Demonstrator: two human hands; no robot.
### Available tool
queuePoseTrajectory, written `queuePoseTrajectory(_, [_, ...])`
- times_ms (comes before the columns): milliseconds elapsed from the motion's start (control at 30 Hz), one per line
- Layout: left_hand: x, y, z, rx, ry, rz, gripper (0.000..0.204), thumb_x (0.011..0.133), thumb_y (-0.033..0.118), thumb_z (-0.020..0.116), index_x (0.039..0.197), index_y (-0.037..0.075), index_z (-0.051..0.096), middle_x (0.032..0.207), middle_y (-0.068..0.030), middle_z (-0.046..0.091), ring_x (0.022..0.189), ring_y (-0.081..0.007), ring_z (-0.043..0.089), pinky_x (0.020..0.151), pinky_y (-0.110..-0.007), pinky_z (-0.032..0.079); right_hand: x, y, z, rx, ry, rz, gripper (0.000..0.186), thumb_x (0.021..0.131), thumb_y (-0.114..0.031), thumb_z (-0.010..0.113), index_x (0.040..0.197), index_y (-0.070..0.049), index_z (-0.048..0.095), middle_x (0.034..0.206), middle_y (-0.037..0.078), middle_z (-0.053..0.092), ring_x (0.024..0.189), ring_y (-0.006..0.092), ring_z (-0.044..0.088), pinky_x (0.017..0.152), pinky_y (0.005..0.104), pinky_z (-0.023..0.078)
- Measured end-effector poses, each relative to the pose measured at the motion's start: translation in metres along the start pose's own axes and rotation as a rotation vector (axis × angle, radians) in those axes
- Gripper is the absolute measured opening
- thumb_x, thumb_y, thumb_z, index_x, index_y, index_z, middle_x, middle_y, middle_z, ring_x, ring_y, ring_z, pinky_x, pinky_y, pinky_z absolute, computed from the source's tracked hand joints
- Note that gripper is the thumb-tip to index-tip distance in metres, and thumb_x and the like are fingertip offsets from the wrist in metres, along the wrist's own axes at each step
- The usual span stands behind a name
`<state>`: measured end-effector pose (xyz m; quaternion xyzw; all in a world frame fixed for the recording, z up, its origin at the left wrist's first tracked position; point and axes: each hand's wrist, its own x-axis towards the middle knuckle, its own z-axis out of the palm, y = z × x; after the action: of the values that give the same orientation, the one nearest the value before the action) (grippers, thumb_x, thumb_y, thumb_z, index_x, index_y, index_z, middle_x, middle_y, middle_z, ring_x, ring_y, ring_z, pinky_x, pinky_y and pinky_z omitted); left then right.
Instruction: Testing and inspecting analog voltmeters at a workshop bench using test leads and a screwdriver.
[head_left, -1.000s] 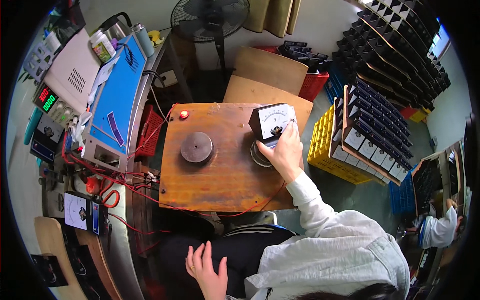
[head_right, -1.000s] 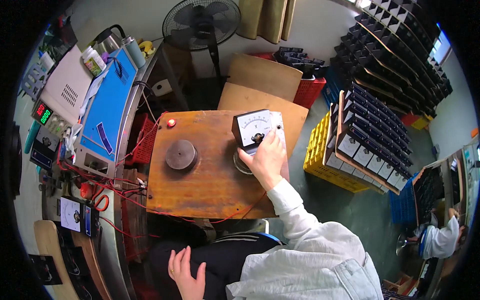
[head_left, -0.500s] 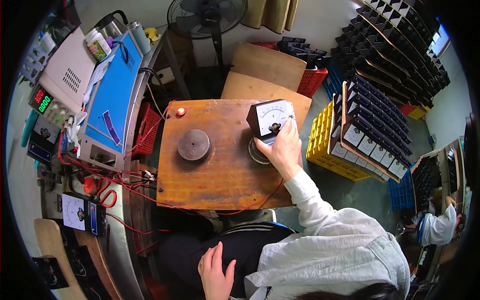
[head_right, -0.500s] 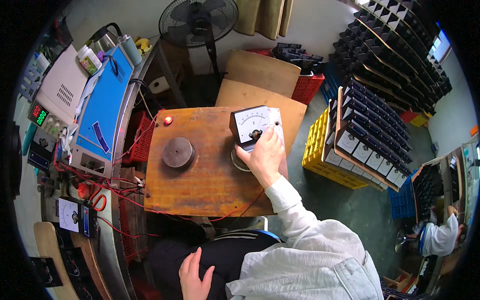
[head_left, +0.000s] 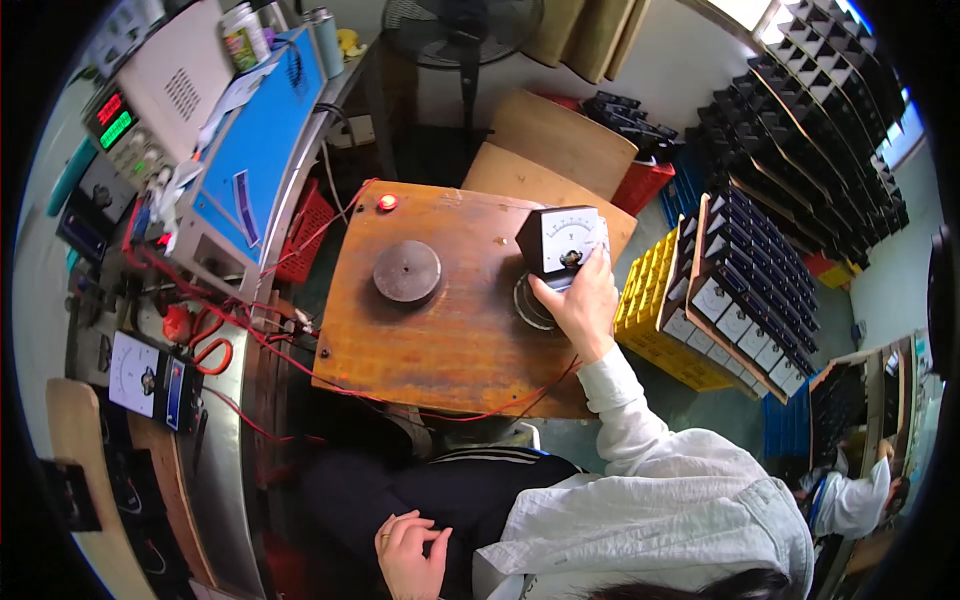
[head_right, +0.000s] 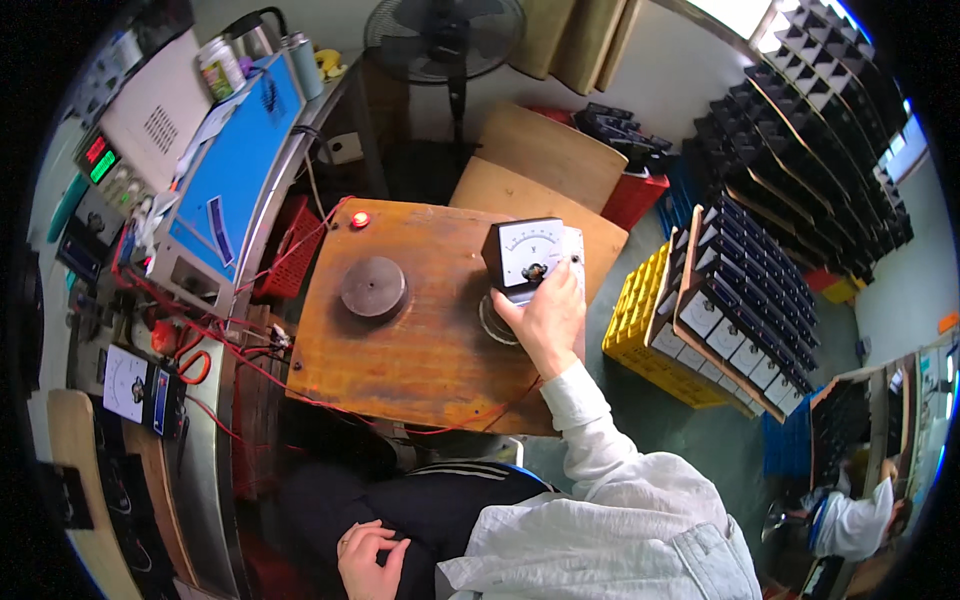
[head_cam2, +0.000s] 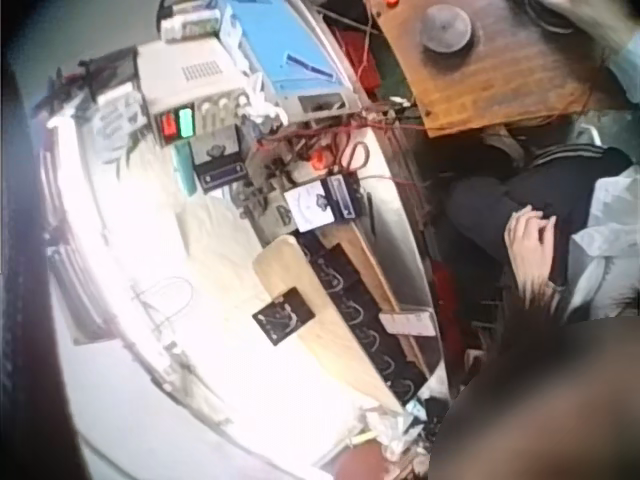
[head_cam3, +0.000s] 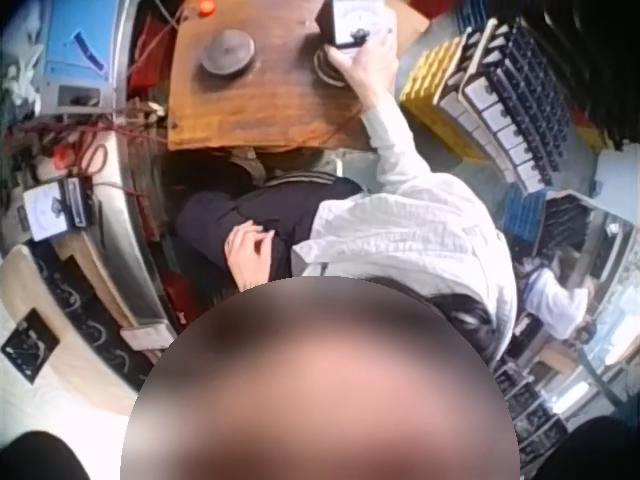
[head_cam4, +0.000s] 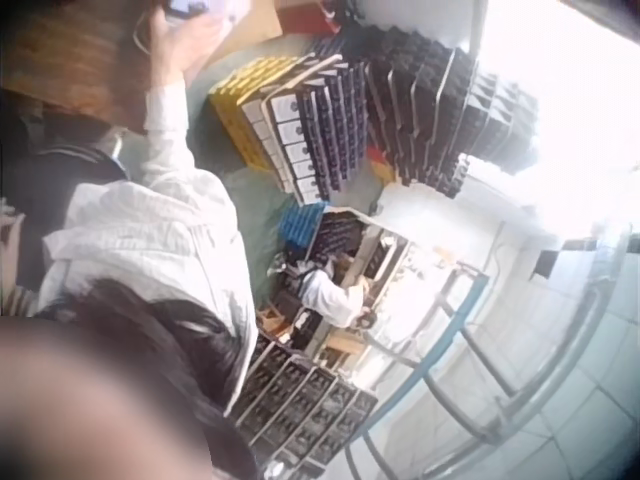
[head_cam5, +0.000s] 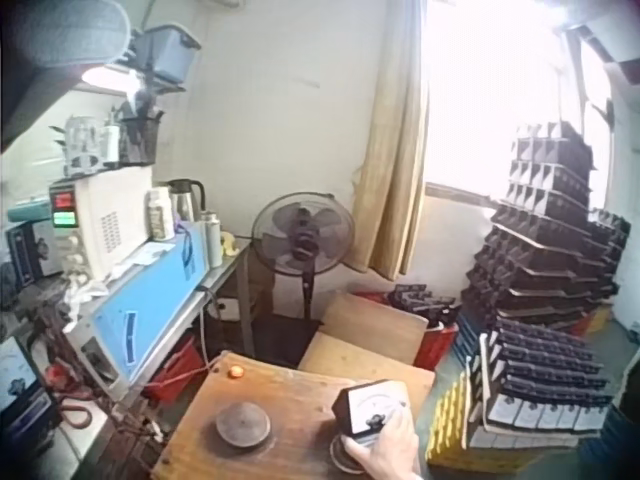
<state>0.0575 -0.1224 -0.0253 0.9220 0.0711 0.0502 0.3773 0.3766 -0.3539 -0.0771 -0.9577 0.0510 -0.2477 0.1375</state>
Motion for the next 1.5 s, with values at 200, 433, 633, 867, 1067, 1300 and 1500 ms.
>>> queuePoseTrajectory(200, [-0.029, -0.016, 0.008, 0.059, 0.153, -0.172, 0.019, 0.084, 0.013, 0.073, 0.098, 0.004, 0.064, 0.103, -0.0123, 0.065, 0.100, -0.0315, 0.063, 0.090, -0.041, 0.048, 0.000, -0.057, -0.002, 0.371, -0.076, -0.208, 0.102, 0.063, -0.042, 0.087, 0.134, 0.013, 0.040, 0.112, 0.024, 0.059, 0.104, 0.0377, 0.059, 0.089, 0.0437, 0.049])
queuePoseTrajectory(433, [-0.039, 0.004, -0.009, 0.102, 0.297, -0.247, 0.042, 0.086, 0.014, 0.070, 0.126, 0.006, 0.060, 0.114, -0.0112, 0.062, 0.102, -0.0291, 0.062, 0.089, -0.039, 0.048, 0.024, -0.149, 0.070, 0.571, -0.423, -0.434, 0.062, 0.071, -0.042, 0.085, 0.108, 0.001, 0.059, 0.097, 0.016, 0.065, 0.088, 0.0328, 0.063, 0.080, 0.0422, 0.051])
queuePoseTrajectory(633, [-0.073, 0.003, 0.006, 0.169, 0.518, -0.340, 0.043, 0.084, 0.013, 0.071, 0.125, 0.005, 0.060, 0.107, -0.0069, 0.062, 0.097, -0.0222, 0.062, 0.085, -0.036, 0.048, 0.040, -0.139, 0.081, 0.629, -0.383, -0.441, 0.075, 0.076, -0.048, 0.081, 0.125, 0.005, 0.057, 0.114, 0.021, 0.066, 0.108, 0.0330, 0.063, 0.094, 0.0419, 0.047])
queuePoseTrajectory(867, [-0.070, -0.009, -0.007, 0.152, 0.785, -0.279, 0.044, 0.083, 0.009, 0.072, 0.125, 0.004, 0.061, 0.111, -0.0091, 0.063, 0.107, -0.0261, 0.062, 0.092, -0.039, 0.048, -0.029, -0.168, 0.028, 0.427, 0.040, -0.467, 0.098, 0.075, -0.053, 0.080, 0.143, 0.006, 0.041, 0.136, 0.026, 0.053, 0.126, 0.0379, 0.052, 0.108, 0.0455, 0.040])
queuePoseTrajectory(1067, [-0.034, -0.018, -0.047, 0.131, 1.016, -0.312, 0.090, 0.084, 0.019, 0.075, 0.154, -0.002, 0.021, 0.154, -0.0288, 0.025, 0.142, -0.0452, 0.030, 0.114, -0.048, 0.031, -0.174, -0.257, -0.109, 0.960, -0.558, -1.189, 0.104, 0.054, -0.027, 0.090, 0.139, 0.008, 0.042, 0.116, 0.026, 0.060, 0.107, 0.0415, 0.061, 0.094, 0.0467, 0.046])
queuePoseTrajectory(1300, [-0.031, -0.071, -0.101, -0.103, 1.101, -0.366, 0.109, 0.071, 0.005, 0.082, 0.156, 0.005, 0.014, 0.145, -0.0256, 0.040, 0.131, -0.0379, 0.047, 0.108, -0.043, 0.040, -0.183, -0.292, -0.114, 0.963, -0.805, -1.377, 0.114, 0.060, -0.036, 0.091, 0.145, 0.011, 0.032, 0.131, 0.028, 0.052, 0.118, 0.0414, 0.053, 0.100, 0.0469, 0.041])
queuePoseTrajectory(1500, [-0.037, -0.078, -0.118, -0.252, 0.975, -0.373, 0.109, 0.072, 0.011, 0.085, 0.156, 0.003, 0.015, 0.148, -0.0234, 0.038, 0.133, -0.0329, 0.046, 0.110, -0.040, 0.038, -0.180, -0.263, -0.095, 1.206, -0.915, -0.912, 0.050, 0.069, -0.005, 0.086, 0.113, 0.001, 0.062, 0.098, 0.011, 0.060, 0.089, 0.0224, 0.065, 0.076, 0.0308, 0.053])
